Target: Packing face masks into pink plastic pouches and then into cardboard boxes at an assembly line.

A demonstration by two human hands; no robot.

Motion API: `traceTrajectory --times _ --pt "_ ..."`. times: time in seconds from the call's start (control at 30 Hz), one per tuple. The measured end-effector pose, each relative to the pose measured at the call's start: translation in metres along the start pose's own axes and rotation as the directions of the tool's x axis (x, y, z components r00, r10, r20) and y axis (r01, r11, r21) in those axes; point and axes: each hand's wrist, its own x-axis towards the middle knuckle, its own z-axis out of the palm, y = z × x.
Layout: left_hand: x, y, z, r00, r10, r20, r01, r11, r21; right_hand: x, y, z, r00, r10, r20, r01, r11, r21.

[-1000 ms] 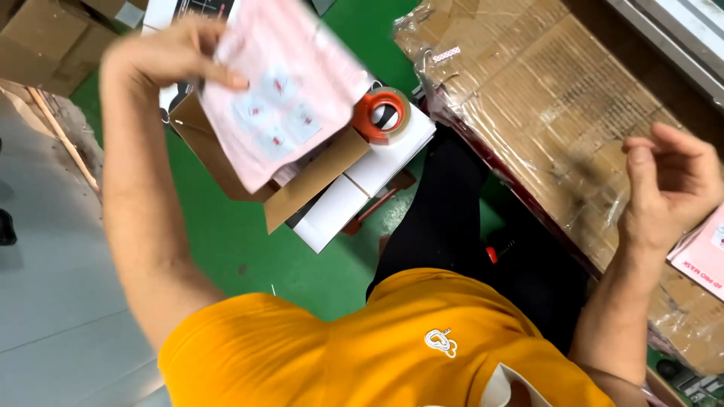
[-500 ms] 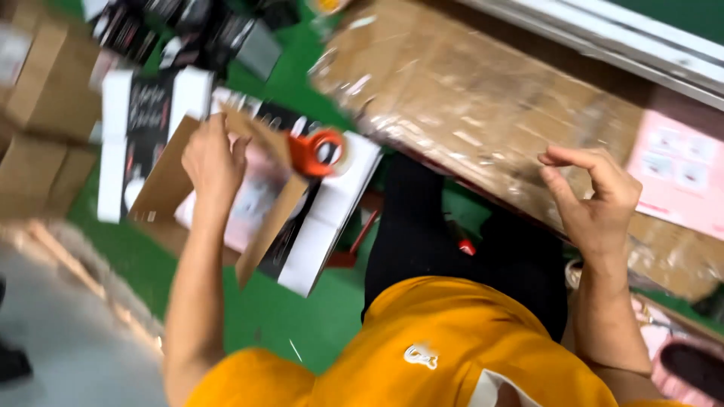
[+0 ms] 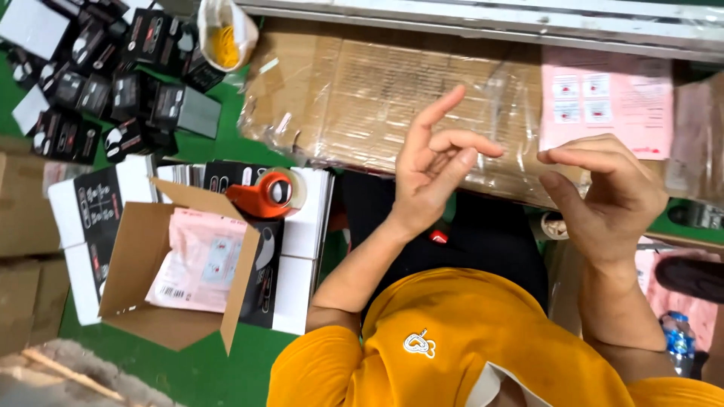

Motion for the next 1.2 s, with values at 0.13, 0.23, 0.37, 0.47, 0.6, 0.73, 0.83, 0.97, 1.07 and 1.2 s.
traceTrajectory --times 0.13,0.23,0.37,0.47,0.6,0.73,0.83,0.97,1.07,1.2 --pt "-0.002 -0.006 0.013 0.995 0.088 0.056 -0.1 0.964 0.248 0.004 -0.009 -0.003 0.992 -0.119 -0.034 0.111 0.975 -0.192" --pt "-0.001 -0.002 0.019 0.983 0.18 0.02 -0.174 0.907 0.384 0.002 -0.008 0.002 0.97 -0.243 0.002 0.232 0.923 -0.306" --pt "-0.004 0.002 0.017 0.969 0.248 0.012 -0.224 0.855 0.467 0.018 -0.03 0.019 0.944 -0.328 0.015 0.311 0.877 -0.367" --pt "-0.005 0.004 0.016 0.969 0.245 -0.015 -0.203 0.836 0.509 0.028 -0.038 0.029 0.914 -0.403 0.054 0.393 0.843 -0.368" --pt "-0.003 0.012 0.016 0.957 0.288 -0.027 -0.222 0.79 0.572 0.032 -0.035 0.033 0.885 -0.447 0.13 0.455 0.775 -0.438" --pt "-0.002 0.017 0.018 0.945 0.327 -0.025 -0.237 0.731 0.64 0.031 -0.013 0.031 0.871 -0.444 0.208 0.488 0.741 -0.461" --pt "-0.004 0.016 0.018 0.946 0.323 0.008 -0.228 0.648 0.727 0.037 -0.015 0.032 0.842 -0.463 0.275 0.536 0.671 -0.512" --pt "-0.006 0.012 0.016 0.944 0.33 0.013 -0.232 0.635 0.737 0.04 -0.013 0.031 0.848 -0.439 0.297 0.53 0.691 -0.492" --pt "-0.007 0.014 0.015 0.946 0.324 0.027 -0.23 0.609 0.759 0.042 -0.012 0.031 0.841 -0.44 0.314 0.54 0.696 -0.472" --pt "-0.01 0.016 0.017 0.954 0.299 0.0 -0.208 0.662 0.72 0.041 -0.009 0.031 0.842 -0.436 0.317 0.538 0.718 -0.441"
